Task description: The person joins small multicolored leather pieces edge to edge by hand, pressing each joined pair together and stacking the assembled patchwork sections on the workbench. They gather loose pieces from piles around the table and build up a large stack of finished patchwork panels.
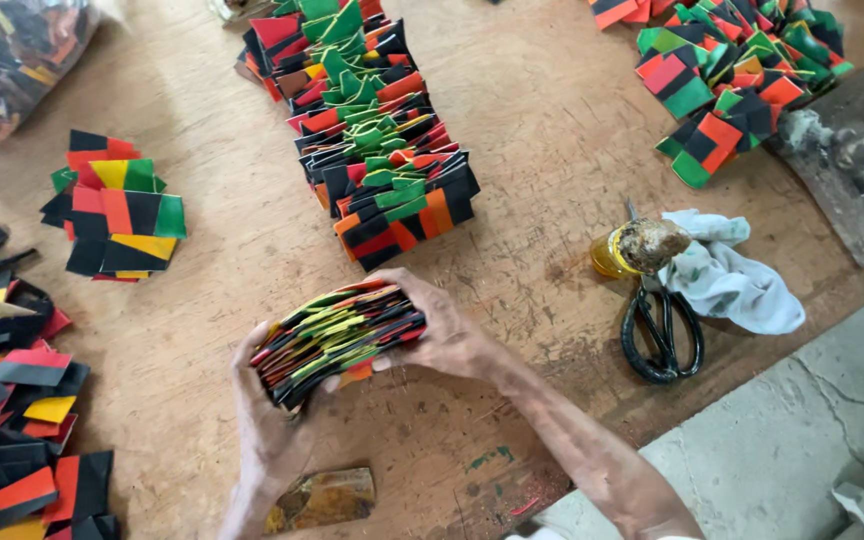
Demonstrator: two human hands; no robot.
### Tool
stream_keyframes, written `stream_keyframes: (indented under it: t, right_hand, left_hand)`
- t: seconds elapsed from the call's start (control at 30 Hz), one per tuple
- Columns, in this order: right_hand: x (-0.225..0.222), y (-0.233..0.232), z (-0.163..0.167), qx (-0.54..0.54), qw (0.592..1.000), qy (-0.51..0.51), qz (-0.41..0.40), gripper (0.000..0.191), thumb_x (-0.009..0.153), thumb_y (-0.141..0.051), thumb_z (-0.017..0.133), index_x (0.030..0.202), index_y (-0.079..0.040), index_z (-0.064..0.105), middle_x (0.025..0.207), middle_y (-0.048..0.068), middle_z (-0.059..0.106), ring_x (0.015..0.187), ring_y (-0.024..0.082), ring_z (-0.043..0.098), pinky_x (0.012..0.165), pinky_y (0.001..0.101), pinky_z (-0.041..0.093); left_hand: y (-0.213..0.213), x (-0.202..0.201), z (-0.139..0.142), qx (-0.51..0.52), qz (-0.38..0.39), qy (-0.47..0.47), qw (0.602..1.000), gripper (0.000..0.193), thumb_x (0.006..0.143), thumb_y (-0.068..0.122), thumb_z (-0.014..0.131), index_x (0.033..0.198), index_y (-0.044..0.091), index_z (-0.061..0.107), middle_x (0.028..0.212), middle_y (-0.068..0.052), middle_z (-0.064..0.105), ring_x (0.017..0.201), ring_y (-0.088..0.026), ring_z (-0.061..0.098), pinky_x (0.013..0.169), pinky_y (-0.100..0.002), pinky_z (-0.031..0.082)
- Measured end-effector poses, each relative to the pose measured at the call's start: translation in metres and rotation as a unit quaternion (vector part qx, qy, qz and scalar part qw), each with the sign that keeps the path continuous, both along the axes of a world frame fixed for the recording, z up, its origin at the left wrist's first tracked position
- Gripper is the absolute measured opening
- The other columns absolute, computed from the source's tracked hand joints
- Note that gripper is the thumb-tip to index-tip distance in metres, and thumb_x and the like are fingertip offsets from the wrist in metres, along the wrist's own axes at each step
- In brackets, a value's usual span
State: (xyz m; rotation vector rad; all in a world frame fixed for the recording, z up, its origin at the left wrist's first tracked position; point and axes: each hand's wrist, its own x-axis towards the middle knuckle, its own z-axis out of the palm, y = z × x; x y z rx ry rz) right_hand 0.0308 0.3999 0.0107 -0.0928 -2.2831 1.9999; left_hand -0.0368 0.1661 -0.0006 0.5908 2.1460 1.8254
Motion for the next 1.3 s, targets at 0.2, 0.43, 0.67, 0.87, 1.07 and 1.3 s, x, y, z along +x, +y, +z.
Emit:
stream_keyframes:
  t: [0.2, 0.43, 0.67, 0.87, 1.07, 1.3]
  right_hand:
    - [0.028, 0.058, 0.042, 0.104, 0.992, -0.002, -0.065, 0.093, 0.064, -0.016, 0.097, 0.144, -0.014, 0.050, 0.142, 0.007, 0.063, 0.129, 0.019, 0.062, 0.111, 0.0371, 0.049]
    - [0.019, 0.099, 0.028, 0.071, 0.987, 0.028, -0.140, 0.106, 0.065, -0.016, 0.095, 0.154, -0.007, 0.038, 0.144, 0.008, 0.057, 0.132, 0.018, 0.054, 0.114, 0.0359, 0.045]
    - [0.008, 0.097, -0.022, -0.021, 0.977, 0.092, -0.193, 0.109, 0.079, -0.022, 0.090, 0.161, -0.001, 0.021, 0.161, 0.015, 0.040, 0.147, 0.024, 0.043, 0.122, 0.0386, 0.038]
    - [0.007, 0.081, -0.021, 0.088, 0.977, 0.079, -0.175, 0.124, 0.074, -0.026, 0.091, 0.162, -0.003, 0.007, 0.163, 0.022, 0.028, 0.151, 0.031, 0.031, 0.123, 0.0440, 0.030]
    - [0.007, 0.076, -0.014, 0.151, 0.964, 0.080, -0.203, 0.122, 0.071, -0.024, 0.090, 0.162, -0.005, 0.011, 0.162, 0.023, 0.029, 0.154, 0.033, 0.029, 0.125, 0.0449, 0.029]
    - [0.007, 0.074, -0.016, 0.126, 0.972, -0.002, -0.200, 0.099, 0.086, -0.029, 0.077, 0.162, -0.005, 0.018, 0.159, 0.022, 0.039, 0.147, 0.032, 0.042, 0.122, 0.0427, 0.038]
  left_hand:
    - [0.054, -0.004, 0.033, -0.046, -0.078, 0.172, 0.981, 0.095, 0.077, 0.003, 0.088, 0.150, 0.003, 0.028, 0.138, -0.018, 0.044, 0.129, -0.028, 0.054, 0.109, -0.039, 0.049]
    - [0.122, -0.026, 0.024, -0.046, -0.074, 0.273, 0.958, 0.102, 0.074, 0.011, 0.092, 0.152, 0.004, 0.026, 0.146, -0.026, 0.037, 0.141, -0.043, 0.039, 0.118, -0.052, 0.036]
    - [0.128, -0.025, 0.001, -0.067, -0.011, 0.236, 0.969, 0.105, 0.074, 0.014, 0.090, 0.154, 0.005, 0.023, 0.155, -0.029, 0.027, 0.147, -0.047, 0.029, 0.122, -0.053, 0.030]
    - [0.122, -0.042, -0.004, -0.018, -0.086, 0.158, 0.983, 0.131, 0.078, 0.026, 0.090, 0.161, 0.000, -0.009, 0.169, -0.031, 0.005, 0.158, -0.045, 0.013, 0.127, -0.052, 0.020]
    - [0.118, -0.045, -0.012, -0.024, -0.059, 0.205, 0.977, 0.131, 0.077, 0.027, 0.091, 0.162, 0.002, -0.005, 0.170, -0.030, 0.000, 0.161, -0.044, 0.005, 0.128, -0.053, 0.018]
    - [0.117, -0.036, -0.020, -0.150, -0.060, 0.361, 0.919, 0.084, 0.096, 0.014, 0.075, 0.164, 0.021, 0.026, 0.174, -0.024, 0.007, 0.163, -0.043, 0.010, 0.132, -0.055, 0.022]
